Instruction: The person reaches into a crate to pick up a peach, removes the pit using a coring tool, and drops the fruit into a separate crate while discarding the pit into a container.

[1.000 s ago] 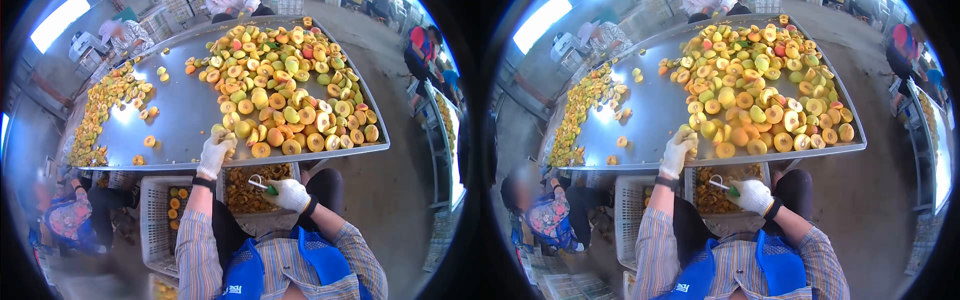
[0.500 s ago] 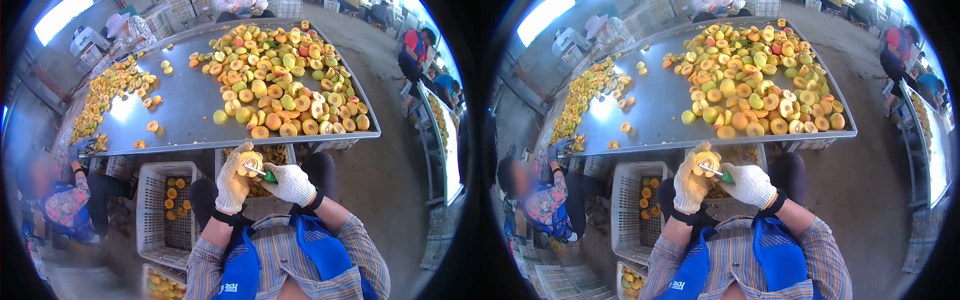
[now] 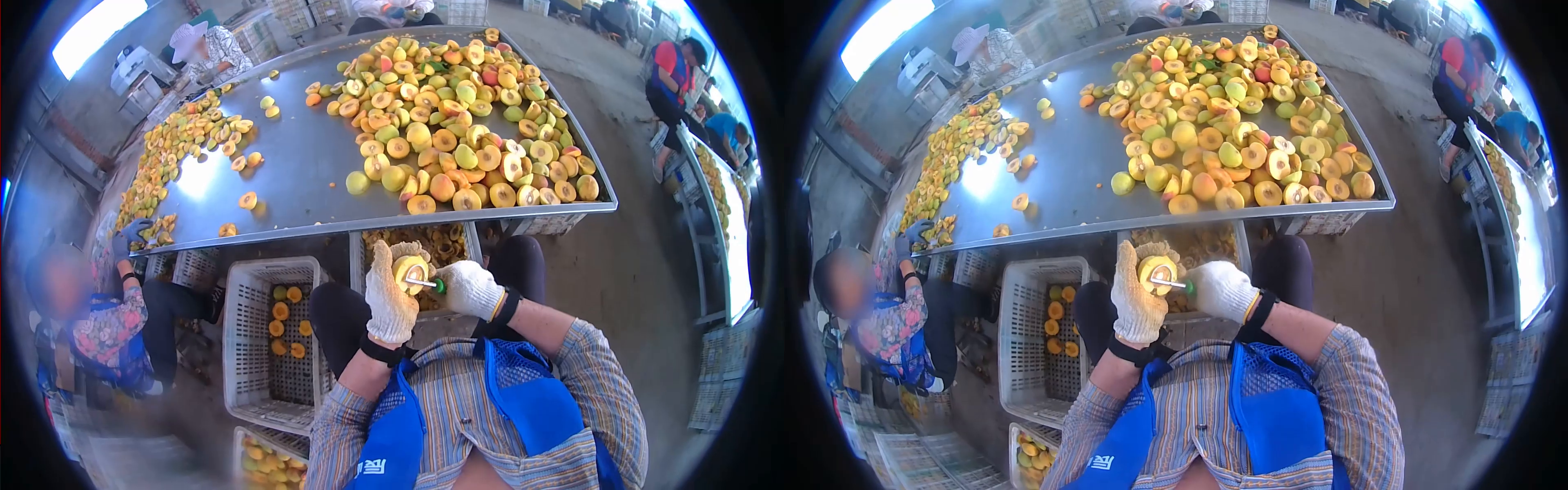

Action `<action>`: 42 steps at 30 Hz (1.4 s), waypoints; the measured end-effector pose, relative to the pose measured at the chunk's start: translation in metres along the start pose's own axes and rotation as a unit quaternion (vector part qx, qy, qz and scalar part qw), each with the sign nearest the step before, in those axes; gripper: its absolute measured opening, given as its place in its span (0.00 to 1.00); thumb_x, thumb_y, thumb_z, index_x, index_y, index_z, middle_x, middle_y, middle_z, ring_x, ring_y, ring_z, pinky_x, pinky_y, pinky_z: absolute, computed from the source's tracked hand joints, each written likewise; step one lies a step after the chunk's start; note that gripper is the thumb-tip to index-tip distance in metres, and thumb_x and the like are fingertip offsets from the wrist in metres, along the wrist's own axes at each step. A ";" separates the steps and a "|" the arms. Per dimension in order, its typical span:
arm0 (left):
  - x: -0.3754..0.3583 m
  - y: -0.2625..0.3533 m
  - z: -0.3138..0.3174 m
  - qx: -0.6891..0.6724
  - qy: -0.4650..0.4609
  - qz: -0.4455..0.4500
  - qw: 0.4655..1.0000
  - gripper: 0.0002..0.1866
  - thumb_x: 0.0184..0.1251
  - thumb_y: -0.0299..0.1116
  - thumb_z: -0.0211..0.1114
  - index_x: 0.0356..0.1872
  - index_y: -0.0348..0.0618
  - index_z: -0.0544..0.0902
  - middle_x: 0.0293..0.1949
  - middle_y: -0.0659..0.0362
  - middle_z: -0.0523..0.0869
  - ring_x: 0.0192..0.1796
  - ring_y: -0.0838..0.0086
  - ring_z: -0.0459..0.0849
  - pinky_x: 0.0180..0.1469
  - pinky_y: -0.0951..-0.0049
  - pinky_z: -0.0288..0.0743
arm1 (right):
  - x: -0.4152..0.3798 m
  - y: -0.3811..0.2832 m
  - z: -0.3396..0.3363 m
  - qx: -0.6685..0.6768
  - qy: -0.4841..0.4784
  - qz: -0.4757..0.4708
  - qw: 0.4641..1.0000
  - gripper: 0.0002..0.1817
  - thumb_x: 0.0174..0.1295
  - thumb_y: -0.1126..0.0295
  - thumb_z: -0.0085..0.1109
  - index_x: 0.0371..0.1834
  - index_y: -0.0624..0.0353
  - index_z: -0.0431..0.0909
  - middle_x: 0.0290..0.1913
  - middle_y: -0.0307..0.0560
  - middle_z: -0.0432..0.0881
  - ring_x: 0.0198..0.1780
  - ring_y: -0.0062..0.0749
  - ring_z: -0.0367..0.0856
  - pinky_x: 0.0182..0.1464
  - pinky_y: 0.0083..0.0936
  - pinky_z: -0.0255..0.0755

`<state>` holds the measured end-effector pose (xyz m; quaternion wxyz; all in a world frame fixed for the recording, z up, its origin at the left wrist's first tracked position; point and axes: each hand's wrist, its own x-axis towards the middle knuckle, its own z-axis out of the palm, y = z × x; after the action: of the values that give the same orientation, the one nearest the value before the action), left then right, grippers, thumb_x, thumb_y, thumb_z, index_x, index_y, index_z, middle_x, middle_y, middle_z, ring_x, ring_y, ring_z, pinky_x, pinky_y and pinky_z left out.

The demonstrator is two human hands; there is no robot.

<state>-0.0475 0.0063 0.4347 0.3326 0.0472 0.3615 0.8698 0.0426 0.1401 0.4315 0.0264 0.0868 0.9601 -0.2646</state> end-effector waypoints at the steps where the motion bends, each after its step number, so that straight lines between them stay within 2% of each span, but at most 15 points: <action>1: -0.003 0.002 0.005 0.021 0.014 0.001 1.000 0.27 0.79 0.54 0.52 0.45 0.35 0.82 0.38 0.50 0.87 0.40 0.62 0.88 0.43 0.62 0.85 | 0.000 -0.001 0.000 0.020 -0.015 0.021 0.999 0.09 0.59 0.63 0.61 0.34 0.54 0.85 0.28 0.53 0.85 0.32 0.51 0.86 0.38 0.42 0.81; 4: -0.004 0.008 0.012 0.071 0.030 -0.021 0.997 0.26 0.78 0.54 0.55 0.43 0.35 0.83 0.35 0.53 0.87 0.35 0.66 0.87 0.39 0.66 0.84 | -0.005 0.007 0.030 0.057 0.026 -0.046 0.997 0.08 0.59 0.63 0.61 0.33 0.54 0.84 0.27 0.52 0.84 0.31 0.51 0.85 0.37 0.42 0.80; 12: 0.012 0.012 -0.009 0.198 -0.026 -0.098 0.975 0.29 0.80 0.56 0.50 0.45 0.36 0.82 0.32 0.54 0.87 0.28 0.71 0.86 0.26 0.78 0.79 | -0.005 0.007 0.002 -0.010 0.012 0.033 0.999 0.10 0.57 0.63 0.65 0.41 0.48 0.88 0.27 0.52 0.85 0.30 0.50 0.86 0.34 0.41 0.81; 13: 0.014 0.010 -0.015 0.238 -0.034 -0.083 0.967 0.29 0.79 0.58 0.51 0.47 0.38 0.82 0.32 0.54 0.87 0.27 0.72 0.86 0.24 0.81 0.78 | -0.006 0.006 -0.004 -0.012 -0.035 0.031 0.999 0.14 0.67 0.56 0.57 0.43 0.50 0.86 0.32 0.53 0.87 0.35 0.51 0.87 0.40 0.44 0.81; 16: 0.014 0.009 -0.023 0.088 -0.001 -0.103 0.991 0.30 0.78 0.60 0.51 0.49 0.38 0.82 0.33 0.55 0.88 0.28 0.72 0.87 0.23 0.81 0.77 | -0.014 -0.006 -0.012 0.093 0.051 0.095 0.990 0.16 0.67 0.52 0.58 0.46 0.50 0.86 0.34 0.53 0.87 0.38 0.52 0.87 0.42 0.42 0.81; 18: 0.009 0.012 -0.023 0.083 -0.015 -0.093 0.992 0.30 0.77 0.59 0.52 0.50 0.39 0.82 0.36 0.55 0.88 0.34 0.71 0.88 0.28 0.78 0.79 | -0.015 -0.010 -0.019 0.173 0.041 0.126 0.976 0.21 0.64 0.49 0.63 0.51 0.51 0.85 0.37 0.53 0.88 0.40 0.51 0.87 0.43 0.38 0.81; 22: 0.006 0.006 -0.016 0.006 0.006 -0.128 0.992 0.25 0.75 0.57 0.59 0.51 0.43 0.81 0.36 0.58 0.86 0.37 0.69 0.88 0.32 0.66 0.85 | -0.018 -0.019 -0.022 0.254 0.174 -0.080 0.948 0.28 0.55 0.46 0.73 0.53 0.52 0.82 0.37 0.51 0.87 0.38 0.47 0.88 0.41 0.36 0.81; 24: -0.001 0.007 -0.014 0.086 0.016 -0.117 0.989 0.22 0.76 0.53 0.60 0.49 0.42 0.82 0.39 0.58 0.86 0.40 0.70 0.88 0.39 0.69 0.85 | -0.013 -0.020 -0.028 0.098 0.136 -0.121 0.978 0.28 0.53 0.45 0.73 0.52 0.51 0.82 0.34 0.51 0.86 0.35 0.50 0.87 0.38 0.39 0.80; 25: -0.002 -0.006 -0.020 0.152 -0.012 0.009 0.988 0.18 0.78 0.48 0.60 0.47 0.41 0.83 0.40 0.59 0.86 0.42 0.73 0.87 0.45 0.74 0.82 | -0.010 -0.023 -0.033 0.043 0.114 -0.125 0.985 0.25 0.53 0.46 0.72 0.47 0.51 0.83 0.31 0.52 0.85 0.33 0.53 0.85 0.36 0.42 0.79; 26: 0.004 -0.012 -0.040 0.249 -0.005 -0.018 0.968 0.20 0.78 0.50 0.58 0.51 0.41 0.83 0.42 0.60 0.87 0.43 0.74 0.85 0.47 0.72 0.80 | -0.007 -0.019 -0.031 0.034 0.090 -0.145 0.985 0.21 0.53 0.48 0.71 0.41 0.51 0.83 0.30 0.54 0.84 0.32 0.53 0.85 0.34 0.43 0.78; 30: 0.000 -0.005 -0.018 0.178 0.005 -0.179 0.968 0.21 0.77 0.53 0.59 0.37 0.45 0.85 0.33 0.62 0.86 0.37 0.78 0.84 0.39 0.74 0.80 | -0.017 -0.021 -0.032 0.193 0.037 -0.121 0.973 0.12 0.51 0.57 0.65 0.31 0.51 0.86 0.26 0.54 0.84 0.31 0.53 0.85 0.36 0.43 0.78; 32: 0.010 -0.012 -0.043 0.187 -0.049 -0.215 0.957 0.25 0.79 0.53 0.52 0.56 0.40 0.81 0.48 0.55 0.87 0.49 0.72 0.86 0.50 0.72 0.82 | -0.015 -0.011 -0.019 0.194 0.056 -0.112 0.973 0.13 0.48 0.56 0.66 0.28 0.53 0.85 0.25 0.55 0.83 0.30 0.54 0.84 0.36 0.43 0.78; 34: 0.017 -0.021 -0.052 0.215 -0.015 -0.251 0.944 0.23 0.72 0.55 0.61 0.53 0.47 0.84 0.47 0.59 0.88 0.55 0.67 0.84 0.54 0.61 0.80 | -0.019 -0.004 -0.023 0.225 0.008 -0.086 0.971 0.12 0.52 0.60 0.69 0.28 0.58 0.83 0.24 0.53 0.82 0.28 0.47 0.82 0.33 0.41 0.73; 40: 0.014 -0.033 -0.045 0.196 -0.024 -0.291 0.936 0.20 0.73 0.56 0.60 0.47 0.51 0.84 0.41 0.61 0.88 0.41 0.71 0.85 0.40 0.68 0.80 | -0.026 0.009 -0.023 0.318 -0.031 -0.073 0.945 0.09 0.53 0.64 0.65 0.27 0.59 0.81 0.22 0.47 0.80 0.26 0.38 0.80 0.32 0.37 0.72; 42: 0.010 -0.032 -0.038 0.207 -0.006 -0.310 0.928 0.20 0.73 0.58 0.59 0.42 0.53 0.83 0.33 0.65 0.86 0.30 0.74 0.83 0.30 0.74 0.77 | -0.030 0.006 -0.026 0.291 -0.046 -0.016 0.956 0.13 0.48 0.63 0.65 0.33 0.60 0.84 0.28 0.57 0.84 0.31 0.50 0.84 0.36 0.40 0.75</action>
<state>-0.0504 0.0060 0.3838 0.5709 0.0059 0.5282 0.6285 0.0731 0.1540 0.4541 0.0394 0.0629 0.8408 -0.5362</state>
